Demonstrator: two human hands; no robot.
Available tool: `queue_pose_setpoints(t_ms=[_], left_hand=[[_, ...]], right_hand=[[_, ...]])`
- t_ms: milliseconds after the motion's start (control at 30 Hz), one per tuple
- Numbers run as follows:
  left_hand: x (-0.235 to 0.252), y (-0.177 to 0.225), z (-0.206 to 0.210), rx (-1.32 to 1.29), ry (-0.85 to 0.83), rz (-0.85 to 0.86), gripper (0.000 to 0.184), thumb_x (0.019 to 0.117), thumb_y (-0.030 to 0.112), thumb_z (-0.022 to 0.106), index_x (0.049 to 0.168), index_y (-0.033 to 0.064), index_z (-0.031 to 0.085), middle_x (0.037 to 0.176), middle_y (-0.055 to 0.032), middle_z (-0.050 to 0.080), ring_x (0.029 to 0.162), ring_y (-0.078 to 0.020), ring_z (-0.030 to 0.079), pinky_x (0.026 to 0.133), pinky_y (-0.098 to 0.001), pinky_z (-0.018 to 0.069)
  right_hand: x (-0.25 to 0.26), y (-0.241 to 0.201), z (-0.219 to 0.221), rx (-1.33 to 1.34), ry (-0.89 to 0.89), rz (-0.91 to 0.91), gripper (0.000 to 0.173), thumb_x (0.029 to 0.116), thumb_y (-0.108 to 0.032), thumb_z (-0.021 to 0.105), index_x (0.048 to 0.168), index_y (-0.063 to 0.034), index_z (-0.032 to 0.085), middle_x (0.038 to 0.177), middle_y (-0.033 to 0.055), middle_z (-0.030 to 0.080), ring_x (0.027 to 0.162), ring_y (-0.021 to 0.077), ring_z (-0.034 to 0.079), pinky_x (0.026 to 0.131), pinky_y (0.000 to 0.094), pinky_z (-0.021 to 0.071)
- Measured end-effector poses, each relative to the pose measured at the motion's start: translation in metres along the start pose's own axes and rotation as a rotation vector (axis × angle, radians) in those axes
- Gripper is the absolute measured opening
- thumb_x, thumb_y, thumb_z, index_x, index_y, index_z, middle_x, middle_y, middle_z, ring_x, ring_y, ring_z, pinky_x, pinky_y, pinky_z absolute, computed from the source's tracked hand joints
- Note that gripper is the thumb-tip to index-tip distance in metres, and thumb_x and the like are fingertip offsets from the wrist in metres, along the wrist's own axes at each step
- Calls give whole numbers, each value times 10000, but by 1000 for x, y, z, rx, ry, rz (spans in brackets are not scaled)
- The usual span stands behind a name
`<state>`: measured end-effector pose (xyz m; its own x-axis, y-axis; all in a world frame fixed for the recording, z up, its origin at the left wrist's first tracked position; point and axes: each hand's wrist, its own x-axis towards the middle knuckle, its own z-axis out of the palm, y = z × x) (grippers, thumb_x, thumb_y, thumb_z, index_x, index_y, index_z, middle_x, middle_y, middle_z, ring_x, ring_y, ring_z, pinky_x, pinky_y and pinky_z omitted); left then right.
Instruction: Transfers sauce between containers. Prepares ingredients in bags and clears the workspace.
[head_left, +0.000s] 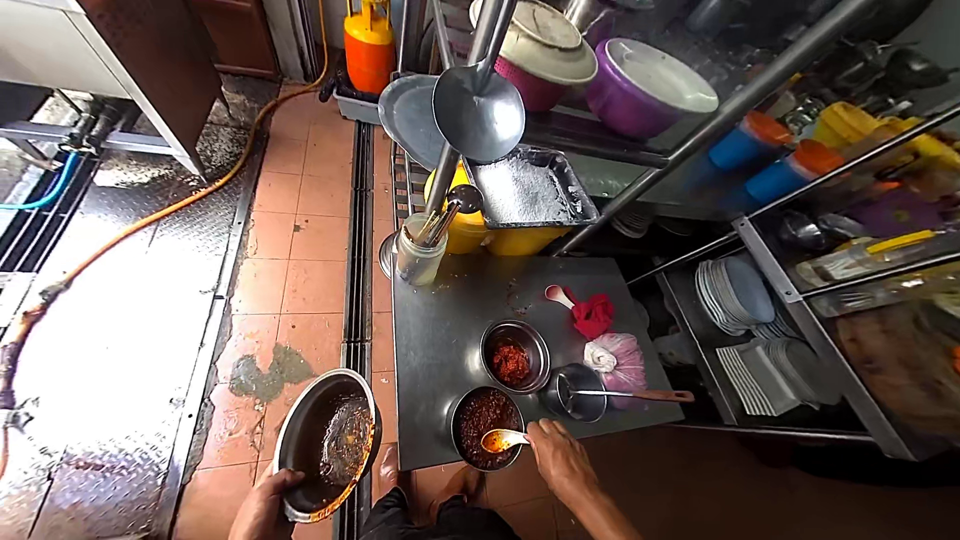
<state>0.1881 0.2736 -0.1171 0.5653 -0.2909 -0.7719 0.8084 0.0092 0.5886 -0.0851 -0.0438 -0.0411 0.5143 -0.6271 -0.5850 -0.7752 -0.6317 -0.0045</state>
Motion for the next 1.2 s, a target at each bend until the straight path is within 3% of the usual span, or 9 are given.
queue_pose_setpoints(t_ms=[100,200,367,500,667,767,900,1033,1200], left_hand=[[-2,5,-7,11,7,38,454,805,19,524,1258,51,506,991,-111,703,844,-187,720,692,-397,618],[0,6,-16,-21,-23,52,438,832,24,493,1267,76,494,993,-74,701,850,-147,716,705,-358,618],[-10,14,-11,-12,-25,51,331,859,17,458,1177,81,522,945,-47,712,837,-119,720,709,-325,620],[-19,17,-5,4,48,55,248,899,12,435,1121,54,536,913,-70,699,811,-136,712,687,-333,615],[-24,11,-3,3,41,53,261,901,13,420,1134,55,532,918,-85,707,808,-145,720,685,-334,621],[-25,10,-1,-41,37,71,244,912,15,419,1125,38,535,929,-101,703,822,-162,720,691,-340,619],[-29,12,2,-52,46,86,214,906,21,423,1075,38,553,873,-87,713,768,-141,724,656,-314,620],[-15,10,2,-16,13,127,278,865,3,464,1134,11,536,938,-134,702,827,-188,721,706,-368,622],[-16,19,13,63,11,116,218,889,17,451,1083,17,551,896,-116,699,802,-182,717,685,-365,617]], right_hand=[[-8,4,-7,4,58,-138,237,1042,-63,466,1149,17,662,1176,210,643,1193,370,610,982,461,531],[6,-2,0,37,-29,-199,290,1013,30,438,1213,27,649,1261,233,610,1257,400,566,1019,495,512],[18,23,-12,15,196,-318,201,978,42,526,1076,1,697,1081,183,644,1100,357,624,946,466,546],[36,24,-9,-44,129,-362,167,979,22,569,1061,-21,707,1103,167,635,1150,354,589,1011,473,496],[28,22,-2,-18,367,-437,103,911,41,664,918,-53,705,961,122,623,1009,315,620,886,440,551],[36,19,11,-8,243,-399,145,932,41,633,1003,-45,726,1027,142,638,1084,336,607,952,463,523],[32,17,3,-17,303,-246,73,950,-36,640,974,-53,707,985,128,635,1036,335,620,892,473,548],[40,-7,-15,-57,16,9,234,992,-231,548,1092,-104,717,1062,131,699,1087,334,646,879,524,516],[27,-16,-50,3,-55,95,341,1018,-315,505,842,-95,697,891,119,714,911,315,692,753,535,500]])
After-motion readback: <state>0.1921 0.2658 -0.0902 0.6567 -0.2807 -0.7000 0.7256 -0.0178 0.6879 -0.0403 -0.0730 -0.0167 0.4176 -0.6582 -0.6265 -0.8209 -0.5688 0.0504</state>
